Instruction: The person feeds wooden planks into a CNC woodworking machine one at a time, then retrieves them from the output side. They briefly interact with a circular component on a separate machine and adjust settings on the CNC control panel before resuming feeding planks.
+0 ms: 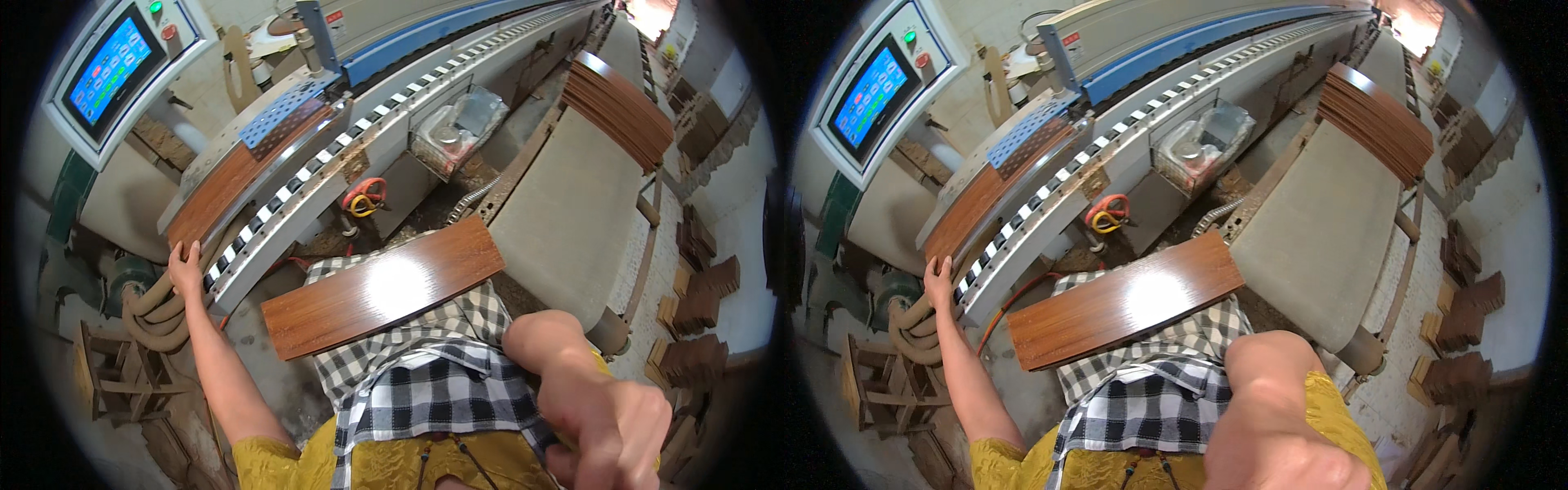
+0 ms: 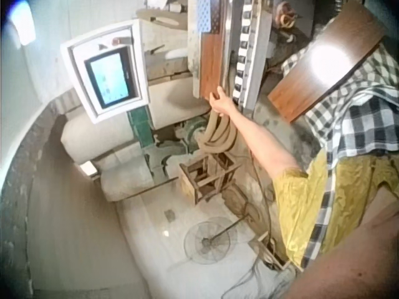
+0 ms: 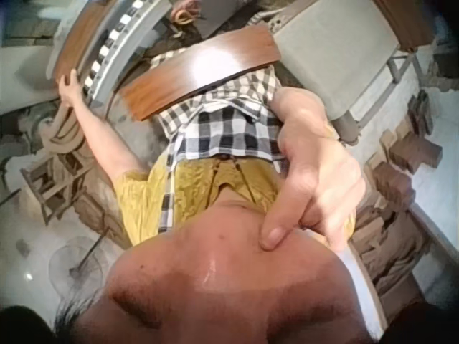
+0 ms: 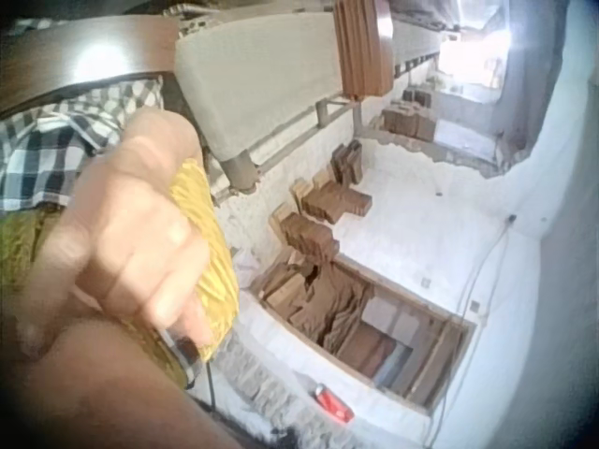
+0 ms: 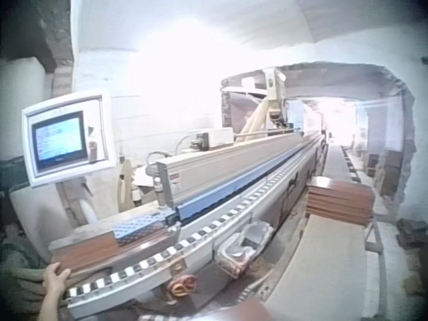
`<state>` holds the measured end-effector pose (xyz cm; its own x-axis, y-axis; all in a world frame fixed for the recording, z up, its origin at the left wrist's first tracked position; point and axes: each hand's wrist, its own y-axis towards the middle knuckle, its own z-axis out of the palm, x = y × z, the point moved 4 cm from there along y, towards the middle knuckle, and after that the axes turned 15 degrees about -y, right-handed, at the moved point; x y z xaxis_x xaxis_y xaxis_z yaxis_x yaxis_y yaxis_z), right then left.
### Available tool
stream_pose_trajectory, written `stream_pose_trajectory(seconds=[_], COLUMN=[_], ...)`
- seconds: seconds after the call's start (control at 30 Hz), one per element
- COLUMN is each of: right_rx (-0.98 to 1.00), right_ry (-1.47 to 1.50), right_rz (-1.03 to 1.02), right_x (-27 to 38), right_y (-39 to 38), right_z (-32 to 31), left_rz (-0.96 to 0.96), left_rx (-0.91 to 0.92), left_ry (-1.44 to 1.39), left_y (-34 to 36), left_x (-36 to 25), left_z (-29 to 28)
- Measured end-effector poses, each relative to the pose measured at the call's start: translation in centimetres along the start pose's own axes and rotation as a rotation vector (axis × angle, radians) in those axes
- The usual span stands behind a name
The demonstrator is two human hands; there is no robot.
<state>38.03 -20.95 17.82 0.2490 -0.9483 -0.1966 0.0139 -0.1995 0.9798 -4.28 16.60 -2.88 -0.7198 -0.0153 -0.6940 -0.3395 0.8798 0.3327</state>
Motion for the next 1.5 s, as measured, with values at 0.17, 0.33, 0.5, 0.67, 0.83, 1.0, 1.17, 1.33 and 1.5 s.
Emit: stream_pose_trajectory(seconds=[0.17,0.33,0.5,0.67,0.83,1.0,1.17,1.33,1.5], right_rx=[0.012,0.037,-0.020,-0.138,-0.258,0.457,0.555,0.458,-0.030], right_ry=[0.099,0.324,0.311,-0.187,-1.103,-1.894,-1.825,-1.912,-1.598], right_rz=[0.154,0.230,0.266,0.647,1.500,1.262,1.676,1.655,1.808], right_x=[-0.2,0.3,-0.6,-0.2,2.0,2.4,1.6,1.9,5.0], right_y=[-0.1,-0.4,-0.8,-5.9,-20.2,-26.5,-29.9,-31.4,-34.4], right_z=[-0.5,-0.7,-2.1,-5.2,-10.4,-11.2,-11.6,-13.6,-16.2], left_rz=[0.021,0.055,0.058,0.044,0.014,0.142,0.171,0.165,0.151], left_rx=[0.017,0.034,0.040,-0.006,0.019,0.040,0.081,0.015,-0.040], left_ry=[-0.039,-0.081,-0.047,0.051,0.121,-0.092,-0.234,-0.418,-0.432], left_y=[0.9,1.6,0.8,-0.7,-2.0,-1.9,-1.9,-1.8,-2.0], left_x=[1.4,1.9,-0.1,-3.3,-7.8,-7.7,-7.1,-6.0,-6.2], left_z=[-0.8,-1.3,-0.8,0.4,3.0,5.7,5.9,5.6,5.6])
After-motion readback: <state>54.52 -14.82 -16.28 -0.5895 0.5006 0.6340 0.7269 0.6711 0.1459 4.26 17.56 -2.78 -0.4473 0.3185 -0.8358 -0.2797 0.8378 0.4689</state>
